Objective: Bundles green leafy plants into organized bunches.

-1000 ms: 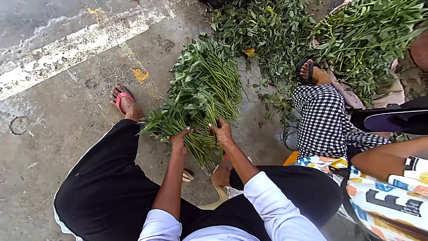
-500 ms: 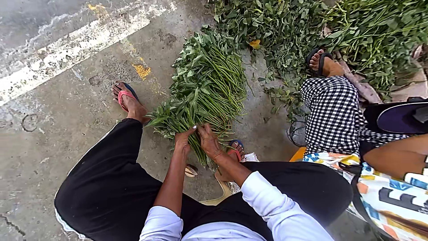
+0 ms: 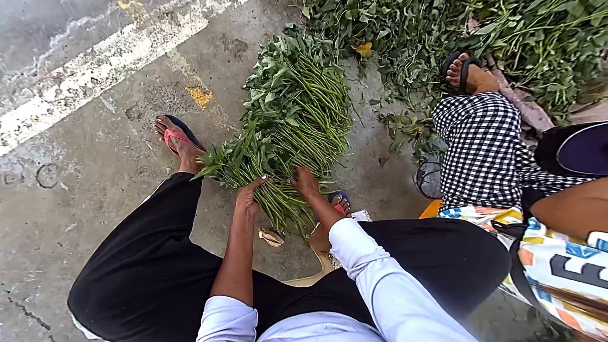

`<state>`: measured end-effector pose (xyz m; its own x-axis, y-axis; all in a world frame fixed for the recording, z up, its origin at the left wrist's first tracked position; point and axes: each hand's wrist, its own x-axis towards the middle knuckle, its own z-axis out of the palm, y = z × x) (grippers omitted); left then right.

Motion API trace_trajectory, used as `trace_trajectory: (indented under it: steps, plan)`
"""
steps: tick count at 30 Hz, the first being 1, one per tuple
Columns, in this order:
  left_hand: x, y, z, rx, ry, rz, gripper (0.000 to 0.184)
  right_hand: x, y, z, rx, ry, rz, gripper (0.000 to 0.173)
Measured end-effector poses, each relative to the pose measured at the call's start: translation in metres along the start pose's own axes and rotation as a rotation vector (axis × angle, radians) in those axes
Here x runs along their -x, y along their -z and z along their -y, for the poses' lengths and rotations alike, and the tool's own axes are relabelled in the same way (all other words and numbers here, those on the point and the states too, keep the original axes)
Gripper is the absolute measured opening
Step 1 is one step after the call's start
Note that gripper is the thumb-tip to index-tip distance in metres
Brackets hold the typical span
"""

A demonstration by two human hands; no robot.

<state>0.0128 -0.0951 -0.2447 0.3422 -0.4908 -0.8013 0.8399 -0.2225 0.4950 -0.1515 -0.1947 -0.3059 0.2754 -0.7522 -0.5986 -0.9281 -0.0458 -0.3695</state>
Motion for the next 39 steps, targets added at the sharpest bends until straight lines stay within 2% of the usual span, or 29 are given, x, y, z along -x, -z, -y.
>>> trace_trajectory:
  steps: [3, 6, 9, 12, 14, 17, 18, 20, 22, 23, 26, 28, 30, 33, 37, 39]
  plan:
    - [0.001, 0.005, -0.01, -0.081, -0.033, -0.055, 0.043, 0.003, -0.007, -0.002, 0.009, -0.01, -0.021, 0.031]
    - [-0.002, 0.013, -0.015, -0.14, -0.045, -0.104, 0.048, 0.021, 0.0, 0.003, -0.174, 0.116, -0.181, 0.022]
    - [-0.006, 0.013, -0.005, -0.147, -0.015, -0.1, 0.054, 0.036, 0.009, 0.019, -0.335, 0.272, -0.25, 0.025]
    - [-0.007, 0.01, 0.0, -0.155, 0.007, -0.087, 0.057, 0.047, 0.003, 0.04, -0.405, 0.38, -0.189, 0.026]
    - [-0.005, 0.008, -0.001, -0.165, 0.005, -0.089, 0.058, 0.058, -0.007, 0.051, -0.309, 0.467, -0.148, 0.026]
    - [-0.004, 0.012, -0.002, -0.202, -0.02, -0.122, 0.059, 0.07, -0.016, 0.061, 0.03, 0.631, -0.19, 0.032]
    - [-0.005, 0.015, -0.001, -0.2, -0.029, -0.141, 0.058, 0.07, -0.015, 0.062, 0.067, 0.674, -0.194, 0.03]
    - [-0.005, 0.016, -0.002, -0.196, -0.036, -0.167, 0.056, 0.06, -0.008, 0.056, -0.019, 0.753, -0.164, 0.021]
    - [-0.003, 0.014, -0.006, -0.195, -0.041, -0.164, 0.053, 0.039, -0.001, 0.047, -0.132, 0.717, -0.115, 0.015]
    - [-0.003, 0.014, -0.008, -0.203, -0.044, -0.15, 0.053, 0.028, 0.002, 0.041, -0.088, 0.648, -0.074, 0.018]
    - [-0.002, 0.014, -0.015, -0.293, -0.045, -0.09, 0.057, 0.001, 0.001, 0.021, 0.217, 0.451, 0.076, 0.038]
    - [-0.002, 0.016, -0.02, -0.398, -0.071, -0.051, 0.06, -0.006, -0.005, 0.005, 0.356, 0.47, 0.086, 0.034]
    - [0.0, 0.015, -0.024, -0.496, -0.124, -0.03, 0.059, -0.009, -0.001, -0.004, 0.406, 0.518, 0.054, 0.028]
    - [0.004, 0.013, -0.028, -0.55, -0.15, -0.023, 0.06, -0.006, 0.015, -0.007, 0.305, 0.493, -0.048, 0.023]
    - [0.002, 0.013, -0.023, -0.449, -0.145, -0.008, 0.058, 0.015, 0.053, 0.005, 0.11, 0.325, -0.209, 0.022]
    - [0.0, 0.012, -0.021, -0.394, -0.145, -0.008, 0.056, 0.027, 0.062, 0.011, -0.066, 0.303, -0.326, 0.02]
